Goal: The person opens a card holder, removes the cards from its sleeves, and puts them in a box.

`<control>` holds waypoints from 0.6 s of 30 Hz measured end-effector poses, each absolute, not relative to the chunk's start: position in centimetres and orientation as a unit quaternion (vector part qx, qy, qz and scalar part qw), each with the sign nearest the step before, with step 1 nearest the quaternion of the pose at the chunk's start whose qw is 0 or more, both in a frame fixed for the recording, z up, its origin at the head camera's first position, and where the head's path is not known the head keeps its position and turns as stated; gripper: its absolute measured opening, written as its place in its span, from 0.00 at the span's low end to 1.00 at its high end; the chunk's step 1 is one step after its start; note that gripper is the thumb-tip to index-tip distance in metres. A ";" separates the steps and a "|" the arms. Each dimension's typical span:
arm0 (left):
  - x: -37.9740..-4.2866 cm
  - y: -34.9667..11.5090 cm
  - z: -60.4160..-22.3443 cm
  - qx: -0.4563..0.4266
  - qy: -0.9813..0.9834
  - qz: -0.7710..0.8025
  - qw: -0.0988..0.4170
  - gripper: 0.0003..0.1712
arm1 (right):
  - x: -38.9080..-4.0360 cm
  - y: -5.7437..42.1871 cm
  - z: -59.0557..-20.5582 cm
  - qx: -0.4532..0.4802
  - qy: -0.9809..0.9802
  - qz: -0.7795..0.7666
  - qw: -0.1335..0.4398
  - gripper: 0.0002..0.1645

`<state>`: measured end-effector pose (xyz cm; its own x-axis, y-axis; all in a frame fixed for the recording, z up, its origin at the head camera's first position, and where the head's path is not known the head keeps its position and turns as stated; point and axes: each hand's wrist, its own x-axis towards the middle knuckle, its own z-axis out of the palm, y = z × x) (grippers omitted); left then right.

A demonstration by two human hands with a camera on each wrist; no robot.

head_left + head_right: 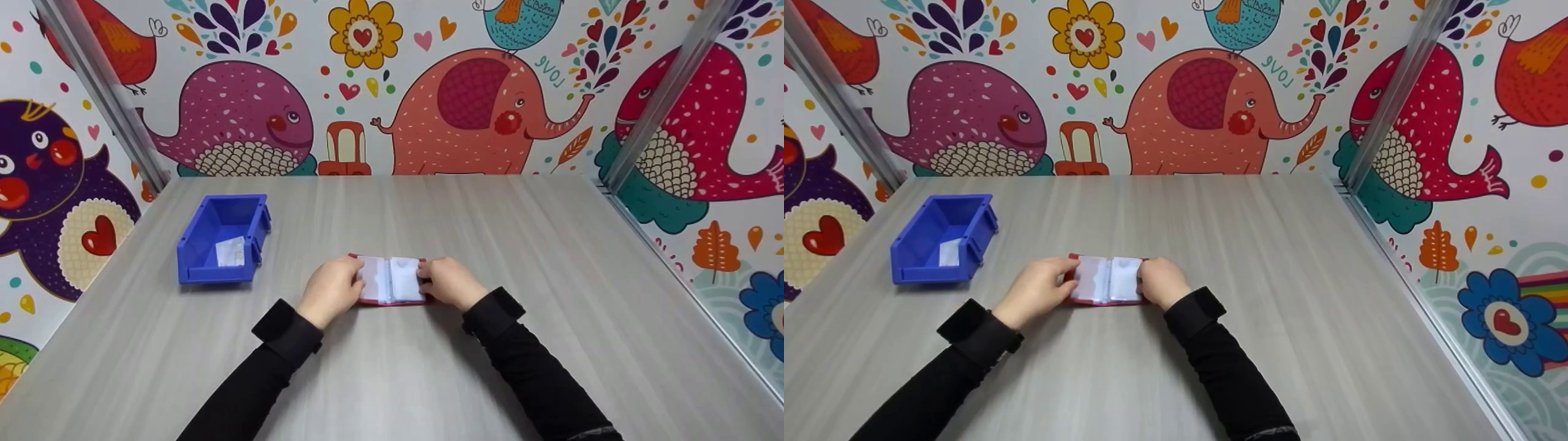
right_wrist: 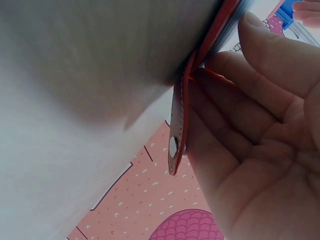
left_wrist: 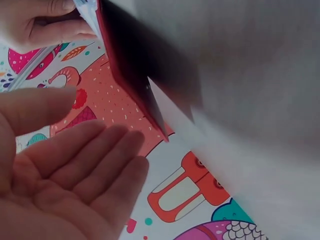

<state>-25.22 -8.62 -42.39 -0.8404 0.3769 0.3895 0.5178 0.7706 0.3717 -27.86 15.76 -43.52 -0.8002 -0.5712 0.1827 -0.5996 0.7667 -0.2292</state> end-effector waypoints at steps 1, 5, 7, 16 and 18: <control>-25.2 -8.5 -42.4 -0.244 -0.930 -0.232 0.145 0.12 | -27.9 15.8 -43.5 0.312 -0.939 0.140 0.050 0.16; -25.2 -8.2 -42.7 -0.256 -0.932 -0.217 0.134 0.07 | -27.8 15.7 -43.5 0.312 -0.939 0.138 0.050 0.16; -25.2 -8.1 -42.8 -0.261 -0.933 -0.209 0.133 0.05 | -27.8 15.7 -43.5 0.312 -0.939 0.138 0.049 0.16; -25.4 -7.9 -43.4 -0.284 -0.932 -0.176 0.143 0.13 | -27.8 15.6 -43.6 0.304 -0.942 0.133 0.050 0.16; -25.4 -7.9 -43.6 -0.286 -0.931 -0.180 0.140 0.11 | -27.8 15.6 -43.5 0.305 -0.942 0.132 0.051 0.16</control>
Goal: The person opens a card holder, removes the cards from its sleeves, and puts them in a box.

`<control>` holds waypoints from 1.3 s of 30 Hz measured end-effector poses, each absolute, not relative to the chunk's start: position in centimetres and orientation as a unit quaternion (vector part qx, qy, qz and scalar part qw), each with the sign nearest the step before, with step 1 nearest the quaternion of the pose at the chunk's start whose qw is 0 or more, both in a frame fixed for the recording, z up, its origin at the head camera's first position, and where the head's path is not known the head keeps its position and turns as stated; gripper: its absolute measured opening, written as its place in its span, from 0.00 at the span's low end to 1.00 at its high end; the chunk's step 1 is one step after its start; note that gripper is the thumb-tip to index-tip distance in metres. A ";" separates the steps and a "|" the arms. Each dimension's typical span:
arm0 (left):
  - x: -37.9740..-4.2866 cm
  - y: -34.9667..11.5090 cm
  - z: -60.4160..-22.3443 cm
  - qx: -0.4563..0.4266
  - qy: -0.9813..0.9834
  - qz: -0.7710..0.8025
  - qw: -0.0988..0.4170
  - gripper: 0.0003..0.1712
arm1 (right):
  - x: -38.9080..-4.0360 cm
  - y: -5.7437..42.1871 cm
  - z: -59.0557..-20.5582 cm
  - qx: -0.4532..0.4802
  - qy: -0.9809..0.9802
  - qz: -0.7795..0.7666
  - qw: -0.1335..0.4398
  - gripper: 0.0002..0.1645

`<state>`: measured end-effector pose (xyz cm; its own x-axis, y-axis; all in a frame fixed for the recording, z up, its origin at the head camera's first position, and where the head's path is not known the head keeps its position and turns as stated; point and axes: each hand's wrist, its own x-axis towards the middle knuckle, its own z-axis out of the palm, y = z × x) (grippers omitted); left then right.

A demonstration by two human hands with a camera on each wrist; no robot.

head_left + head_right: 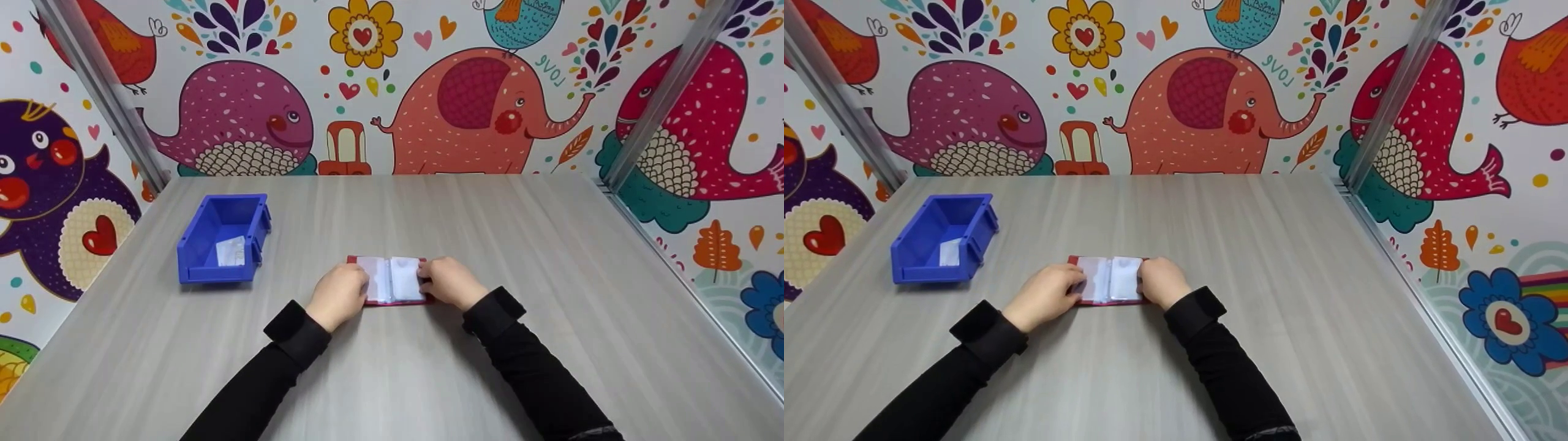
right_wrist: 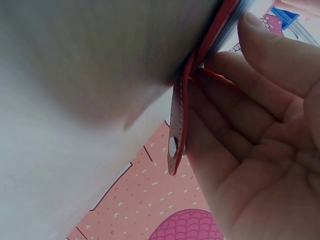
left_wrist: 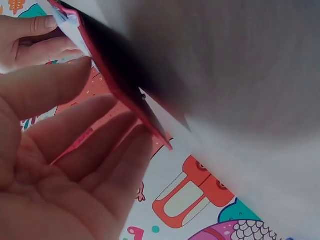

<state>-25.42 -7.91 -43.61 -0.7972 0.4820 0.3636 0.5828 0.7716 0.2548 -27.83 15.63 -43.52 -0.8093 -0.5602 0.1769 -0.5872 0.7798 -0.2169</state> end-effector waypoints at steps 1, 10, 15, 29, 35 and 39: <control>-25.4 -7.9 -43.7 -0.287 -0.930 -0.182 0.139 0.11 | -27.8 15.6 -43.5 0.304 -0.942 0.132 0.050 0.17; -25.3 -7.8 -44.0 -0.278 -0.932 -0.193 0.133 0.14 | -27.8 15.6 -43.5 0.304 -0.942 0.135 0.045 0.13; -25.4 -7.8 -44.0 -0.273 -0.934 -0.192 0.126 0.12 | -27.9 15.7 -43.5 0.308 -0.941 0.134 0.044 0.12; -25.6 -7.7 -44.3 -0.268 -0.935 -0.198 0.120 0.14 | -28.1 15.8 -43.3 0.310 -0.938 0.139 0.066 0.12; -25.7 -7.8 -44.3 -0.274 -0.931 -0.210 0.122 0.17 | -28.6 15.7 -43.5 0.306 -0.934 0.159 0.094 0.11; -25.7 -7.8 -44.2 -0.271 -0.932 -0.207 0.121 0.17 | -28.9 15.6 -43.6 0.294 -0.937 0.167 0.088 0.10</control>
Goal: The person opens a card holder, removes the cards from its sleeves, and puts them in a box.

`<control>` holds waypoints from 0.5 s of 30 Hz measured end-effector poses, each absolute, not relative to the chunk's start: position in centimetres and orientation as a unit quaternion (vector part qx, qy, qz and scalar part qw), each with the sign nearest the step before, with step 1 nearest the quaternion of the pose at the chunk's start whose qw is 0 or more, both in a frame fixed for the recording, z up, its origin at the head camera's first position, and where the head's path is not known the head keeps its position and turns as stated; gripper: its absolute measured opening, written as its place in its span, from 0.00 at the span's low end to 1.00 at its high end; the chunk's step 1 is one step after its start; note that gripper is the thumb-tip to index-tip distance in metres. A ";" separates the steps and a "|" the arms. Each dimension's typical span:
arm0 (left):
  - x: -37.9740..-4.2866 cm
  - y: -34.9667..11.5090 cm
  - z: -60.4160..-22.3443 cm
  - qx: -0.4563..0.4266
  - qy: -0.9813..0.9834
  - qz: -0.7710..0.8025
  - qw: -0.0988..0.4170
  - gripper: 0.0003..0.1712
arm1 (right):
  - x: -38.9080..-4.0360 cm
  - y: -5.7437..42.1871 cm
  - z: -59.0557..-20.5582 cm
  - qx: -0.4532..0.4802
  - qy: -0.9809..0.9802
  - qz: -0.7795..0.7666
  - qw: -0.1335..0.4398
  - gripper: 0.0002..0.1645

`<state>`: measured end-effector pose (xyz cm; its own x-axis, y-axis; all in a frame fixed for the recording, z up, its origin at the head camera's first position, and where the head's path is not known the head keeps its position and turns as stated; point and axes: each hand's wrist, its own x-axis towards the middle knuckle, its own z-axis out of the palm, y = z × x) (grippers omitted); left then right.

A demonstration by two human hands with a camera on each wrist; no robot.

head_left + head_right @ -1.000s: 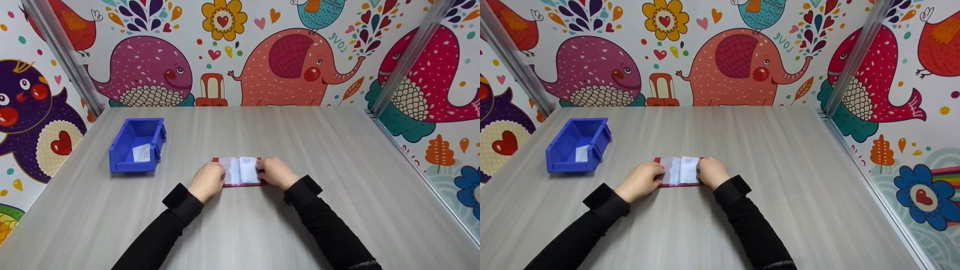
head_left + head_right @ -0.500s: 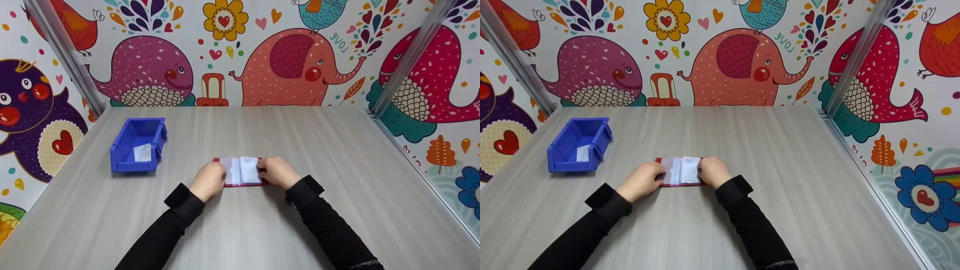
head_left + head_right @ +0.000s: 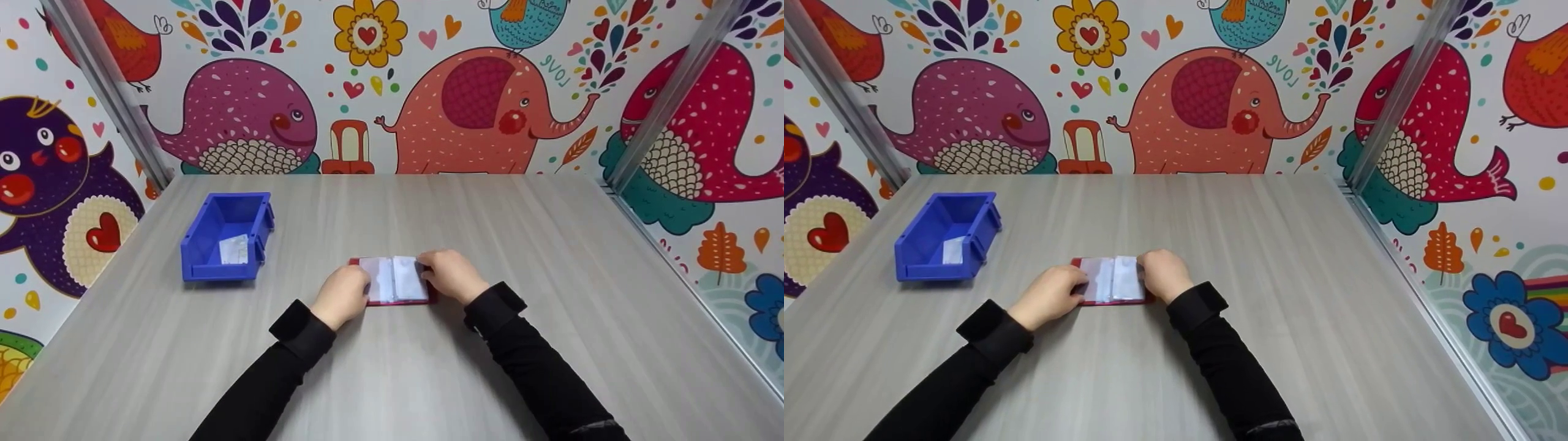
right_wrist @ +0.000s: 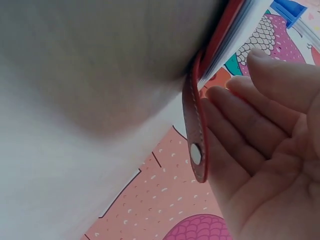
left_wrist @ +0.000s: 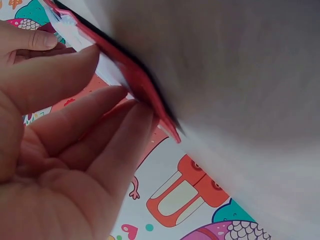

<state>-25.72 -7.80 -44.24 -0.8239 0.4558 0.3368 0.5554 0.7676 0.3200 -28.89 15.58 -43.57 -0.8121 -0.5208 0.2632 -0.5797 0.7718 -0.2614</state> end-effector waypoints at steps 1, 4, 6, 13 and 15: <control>-25.7 -7.8 -44.2 -0.271 -0.932 -0.207 0.120 0.17 | -29.0 15.6 -43.6 0.292 -0.938 0.166 0.088 0.10; -25.7 -7.8 -44.2 -0.273 -0.932 -0.208 0.120 0.16 | -29.1 15.5 -43.6 0.294 -0.939 0.159 0.086 0.09; -25.7 -7.8 -44.2 -0.275 -0.931 -0.209 0.121 0.16 | -29.2 15.5 -43.6 0.297 -0.939 0.153 0.085 0.06; -25.7 -7.8 -44.2 -0.275 -0.931 -0.205 0.123 0.16 | -29.1 15.5 -43.5 0.301 -0.942 0.134 0.070 0.07; -25.8 -7.8 -44.3 -0.273 -0.932 -0.203 0.122 0.16 | -29.1 15.5 -43.5 0.300 -0.943 0.129 0.070 0.09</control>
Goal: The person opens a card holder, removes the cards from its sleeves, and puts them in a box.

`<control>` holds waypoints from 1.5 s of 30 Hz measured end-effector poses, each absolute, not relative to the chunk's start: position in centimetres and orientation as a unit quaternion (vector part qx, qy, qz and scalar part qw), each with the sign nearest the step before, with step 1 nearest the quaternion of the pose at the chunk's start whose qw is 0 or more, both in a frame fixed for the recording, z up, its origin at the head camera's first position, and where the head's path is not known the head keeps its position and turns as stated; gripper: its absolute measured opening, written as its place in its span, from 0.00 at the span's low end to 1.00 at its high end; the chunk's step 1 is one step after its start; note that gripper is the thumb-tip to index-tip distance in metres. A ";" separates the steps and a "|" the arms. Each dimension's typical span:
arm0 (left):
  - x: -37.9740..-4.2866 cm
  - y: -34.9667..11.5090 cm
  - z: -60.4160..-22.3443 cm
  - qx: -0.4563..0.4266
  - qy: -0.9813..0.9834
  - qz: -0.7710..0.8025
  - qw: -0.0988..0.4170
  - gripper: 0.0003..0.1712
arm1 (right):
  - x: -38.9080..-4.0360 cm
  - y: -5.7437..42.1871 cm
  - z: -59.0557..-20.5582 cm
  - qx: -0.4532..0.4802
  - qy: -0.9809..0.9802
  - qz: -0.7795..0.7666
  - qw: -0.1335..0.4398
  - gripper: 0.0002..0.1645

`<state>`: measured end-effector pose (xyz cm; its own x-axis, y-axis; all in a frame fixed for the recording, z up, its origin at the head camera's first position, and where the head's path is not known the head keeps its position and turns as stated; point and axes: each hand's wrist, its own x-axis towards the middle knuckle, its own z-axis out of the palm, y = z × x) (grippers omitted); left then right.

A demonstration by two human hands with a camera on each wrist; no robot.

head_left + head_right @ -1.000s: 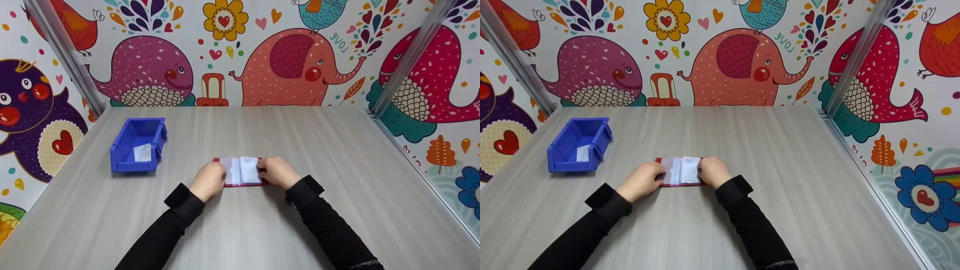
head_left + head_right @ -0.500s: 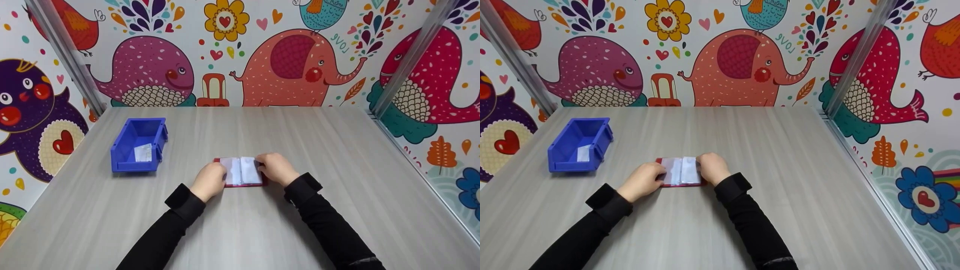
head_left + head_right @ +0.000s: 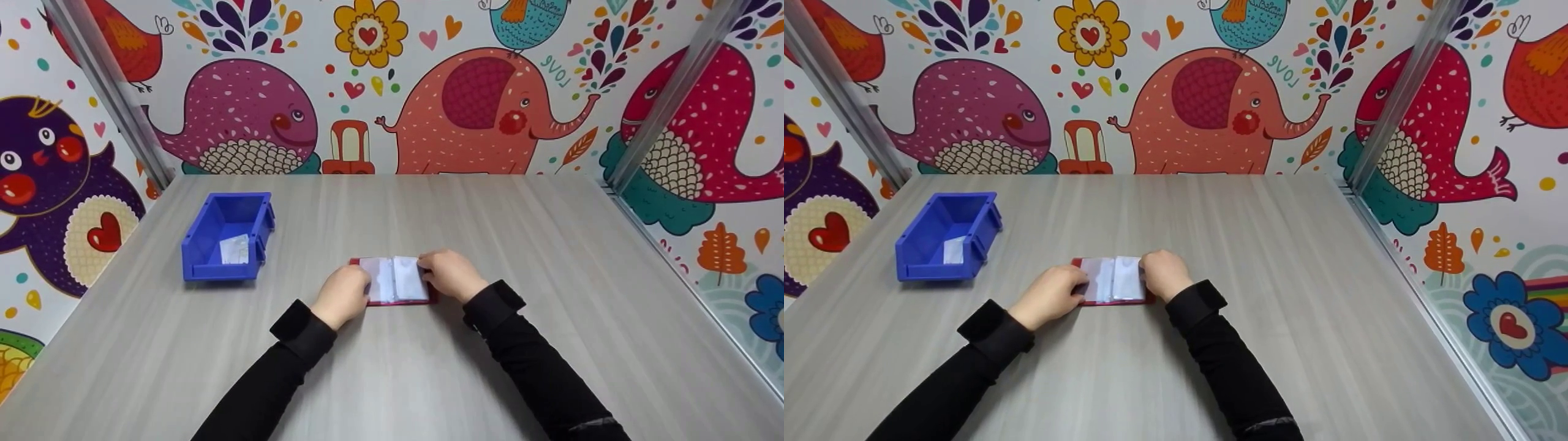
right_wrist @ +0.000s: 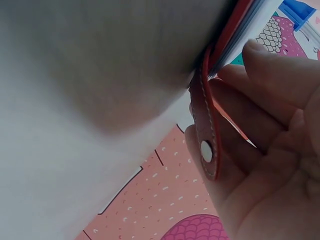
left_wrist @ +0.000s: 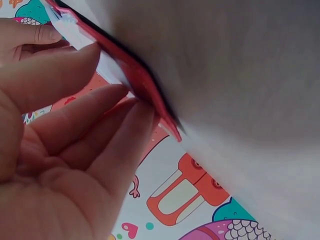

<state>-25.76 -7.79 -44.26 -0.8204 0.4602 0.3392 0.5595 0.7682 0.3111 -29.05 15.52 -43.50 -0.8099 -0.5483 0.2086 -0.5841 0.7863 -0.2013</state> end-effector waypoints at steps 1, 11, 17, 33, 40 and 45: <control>-25.8 -7.8 -44.2 -0.273 -0.933 -0.201 0.123 0.16 | -29.0 15.5 -43.5 0.300 -0.943 0.127 0.069 0.11; -25.6 -7.7 -44.1 -0.275 -0.932 -0.200 0.127 0.15 | -28.6 15.3 -43.3 0.291 -0.948 0.118 0.051 0.14; -25.6 -7.7 -44.1 -0.273 -0.933 -0.199 0.126 0.14 | -28.5 15.4 -43.5 0.295 -0.947 0.113 0.055 0.15; -25.6 -7.7 -44.0 -0.270 -0.934 -0.202 0.118 0.15 | -27.9 15.3 -43.3 0.309 -0.943 0.101 0.065 0.11; -25.6 -7.8 -44.1 -0.278 -0.930 -0.201 0.130 0.14 | -27.7 15.3 -43.3 0.320 -0.938 0.108 0.076 0.04; -25.6 -7.8 -44.1 -0.276 -0.930 -0.203 0.130 0.14 | -27.8 15.3 -43.5 0.331 -0.933 0.111 0.081 0.06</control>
<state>-25.57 -7.76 -44.08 -0.8143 0.4600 0.3541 0.5658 0.7654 0.3067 -27.76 15.35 -43.52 -0.7672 -0.6006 0.2251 -0.6367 0.7555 -0.1544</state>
